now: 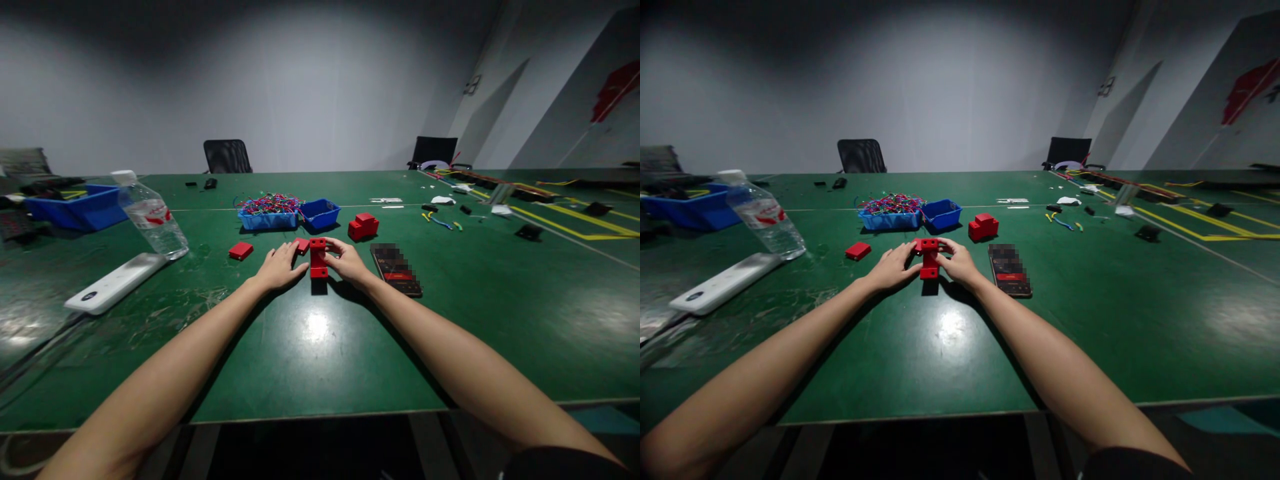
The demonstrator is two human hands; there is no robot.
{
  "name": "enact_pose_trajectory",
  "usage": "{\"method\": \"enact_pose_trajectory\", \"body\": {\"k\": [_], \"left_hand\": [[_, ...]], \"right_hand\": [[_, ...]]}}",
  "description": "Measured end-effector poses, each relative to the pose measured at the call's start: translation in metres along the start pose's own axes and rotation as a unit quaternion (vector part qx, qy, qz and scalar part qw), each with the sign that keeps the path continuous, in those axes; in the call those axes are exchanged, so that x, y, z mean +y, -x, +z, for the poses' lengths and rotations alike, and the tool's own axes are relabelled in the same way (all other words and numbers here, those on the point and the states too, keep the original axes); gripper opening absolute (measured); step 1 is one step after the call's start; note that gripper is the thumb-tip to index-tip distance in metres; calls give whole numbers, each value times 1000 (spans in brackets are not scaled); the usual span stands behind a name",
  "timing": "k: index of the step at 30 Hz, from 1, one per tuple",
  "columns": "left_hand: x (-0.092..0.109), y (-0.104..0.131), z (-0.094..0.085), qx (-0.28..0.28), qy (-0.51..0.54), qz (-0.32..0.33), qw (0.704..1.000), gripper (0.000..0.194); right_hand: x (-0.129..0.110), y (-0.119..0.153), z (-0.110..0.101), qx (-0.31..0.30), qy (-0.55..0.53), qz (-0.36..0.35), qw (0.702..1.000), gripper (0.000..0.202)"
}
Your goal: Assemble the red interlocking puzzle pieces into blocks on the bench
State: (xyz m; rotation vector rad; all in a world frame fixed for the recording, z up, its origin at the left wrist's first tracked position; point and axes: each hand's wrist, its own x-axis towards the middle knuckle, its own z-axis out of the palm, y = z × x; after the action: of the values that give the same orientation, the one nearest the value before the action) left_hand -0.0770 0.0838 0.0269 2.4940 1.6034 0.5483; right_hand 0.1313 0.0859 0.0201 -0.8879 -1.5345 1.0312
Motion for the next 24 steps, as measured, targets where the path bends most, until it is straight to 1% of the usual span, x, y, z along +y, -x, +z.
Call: {"method": "enact_pose_trajectory", "body": {"k": [2,5,6,8,11,15,17,19,24], "left_hand": [[1,1,-4,-19,8,47,999,66],[4,1,-7,-35,55,136,989,61],[5,1,-7,-32,77,159,984,62],[6,2,-8,-19,115,183,976,69],[9,5,-10,-3,146,197,969,86],[16,10,-13,-14,162,222,961,110],[19,11,-12,-16,168,212,963,118],[20,10,-9,-12,170,195,966,118],[18,4,-2,16,164,181,970,98]], "right_hand": [[1,0,0,-3,1,2,1000,43],[2,0,0,-8,-10,-3,1000,43],[2,0,0,-12,-18,-5,1000,44],[1,0,0,-19,-36,-6,999,44],[-1,1,1,-21,-49,2,999,44],[-4,1,1,-18,-50,5,999,41],[-4,1,1,-18,-50,3,999,40],[-4,1,1,-21,-44,1,999,39],[1,-2,3,-27,-10,-3,1000,31]]}}
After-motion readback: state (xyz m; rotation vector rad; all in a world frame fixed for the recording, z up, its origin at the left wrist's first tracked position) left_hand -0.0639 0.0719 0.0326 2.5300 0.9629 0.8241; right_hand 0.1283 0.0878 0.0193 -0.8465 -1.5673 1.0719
